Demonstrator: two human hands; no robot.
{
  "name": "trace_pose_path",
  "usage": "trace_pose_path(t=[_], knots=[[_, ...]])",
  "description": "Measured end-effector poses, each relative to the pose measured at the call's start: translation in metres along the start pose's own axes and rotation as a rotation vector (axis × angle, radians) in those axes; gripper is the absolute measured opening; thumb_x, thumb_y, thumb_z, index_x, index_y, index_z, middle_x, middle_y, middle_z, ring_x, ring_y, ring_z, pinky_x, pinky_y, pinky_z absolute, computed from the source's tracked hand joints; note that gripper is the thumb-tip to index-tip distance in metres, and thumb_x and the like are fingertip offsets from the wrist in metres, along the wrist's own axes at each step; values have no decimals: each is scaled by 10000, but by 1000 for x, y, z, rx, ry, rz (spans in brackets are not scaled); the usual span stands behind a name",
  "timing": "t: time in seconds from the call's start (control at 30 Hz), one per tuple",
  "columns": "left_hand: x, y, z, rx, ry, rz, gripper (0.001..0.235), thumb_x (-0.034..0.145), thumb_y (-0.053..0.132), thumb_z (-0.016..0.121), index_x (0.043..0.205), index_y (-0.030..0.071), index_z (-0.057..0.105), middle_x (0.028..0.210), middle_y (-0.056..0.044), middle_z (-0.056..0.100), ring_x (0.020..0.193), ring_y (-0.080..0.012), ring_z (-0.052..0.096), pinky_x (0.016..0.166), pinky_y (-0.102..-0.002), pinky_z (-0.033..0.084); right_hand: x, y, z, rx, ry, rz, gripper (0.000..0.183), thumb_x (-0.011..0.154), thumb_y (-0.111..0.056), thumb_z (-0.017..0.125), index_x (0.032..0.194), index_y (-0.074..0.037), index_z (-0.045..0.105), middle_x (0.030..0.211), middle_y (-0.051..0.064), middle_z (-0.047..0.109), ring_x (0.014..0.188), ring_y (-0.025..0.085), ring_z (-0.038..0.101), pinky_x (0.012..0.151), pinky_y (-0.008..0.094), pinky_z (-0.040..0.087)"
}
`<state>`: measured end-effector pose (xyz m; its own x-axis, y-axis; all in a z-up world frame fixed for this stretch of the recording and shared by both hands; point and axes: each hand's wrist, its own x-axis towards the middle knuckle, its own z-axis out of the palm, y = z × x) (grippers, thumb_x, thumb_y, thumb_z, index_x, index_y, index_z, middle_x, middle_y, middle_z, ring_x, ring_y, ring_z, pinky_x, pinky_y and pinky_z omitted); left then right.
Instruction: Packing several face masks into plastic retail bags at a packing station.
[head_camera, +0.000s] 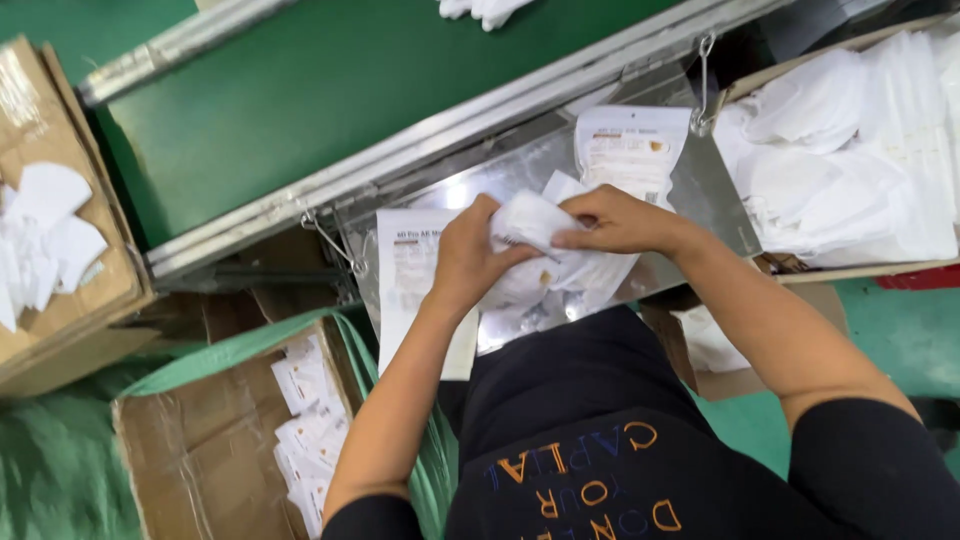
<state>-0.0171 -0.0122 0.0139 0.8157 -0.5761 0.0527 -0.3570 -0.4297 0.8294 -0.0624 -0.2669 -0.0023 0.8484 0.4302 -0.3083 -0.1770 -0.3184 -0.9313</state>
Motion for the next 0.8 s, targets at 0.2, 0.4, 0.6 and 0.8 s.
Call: trace_pose_path(t=[0.2,0.4,0.6,0.8], knots=[[7,9,-5,8,15,-99,648,638,401,955,1014,58,552,854,-136,728,820,-307,732,707,-402,561,-4,-17,-10,197,-144,-295,529,938,-274,712,1351,-11,511,1163,77,690,1048,136,661,867,321,522],[8,4,-4,-38,-62,-50,629,667,358,953,1055,31,581,882,-139,741,807,-266,741,685,-360,573,-4,-9,-12,-84,-45,74,357,978,-270,633,1269,-78,711,933,118,782,815,198,685,727,371,530],[2,-8,-5,-117,-90,-190,460,681,307,951,948,28,700,828,-83,761,728,-183,723,680,-305,566,1,0,0,-105,-15,-211,376,863,-119,714,1220,-2,698,1099,119,749,942,191,706,802,340,564],[-1,-8,8,-131,-44,41,466,695,283,949,988,33,686,861,-90,744,759,-183,702,685,-300,552,15,20,16,-174,-84,-30,367,716,-32,752,1083,-18,766,1071,121,758,916,212,727,790,339,580]])
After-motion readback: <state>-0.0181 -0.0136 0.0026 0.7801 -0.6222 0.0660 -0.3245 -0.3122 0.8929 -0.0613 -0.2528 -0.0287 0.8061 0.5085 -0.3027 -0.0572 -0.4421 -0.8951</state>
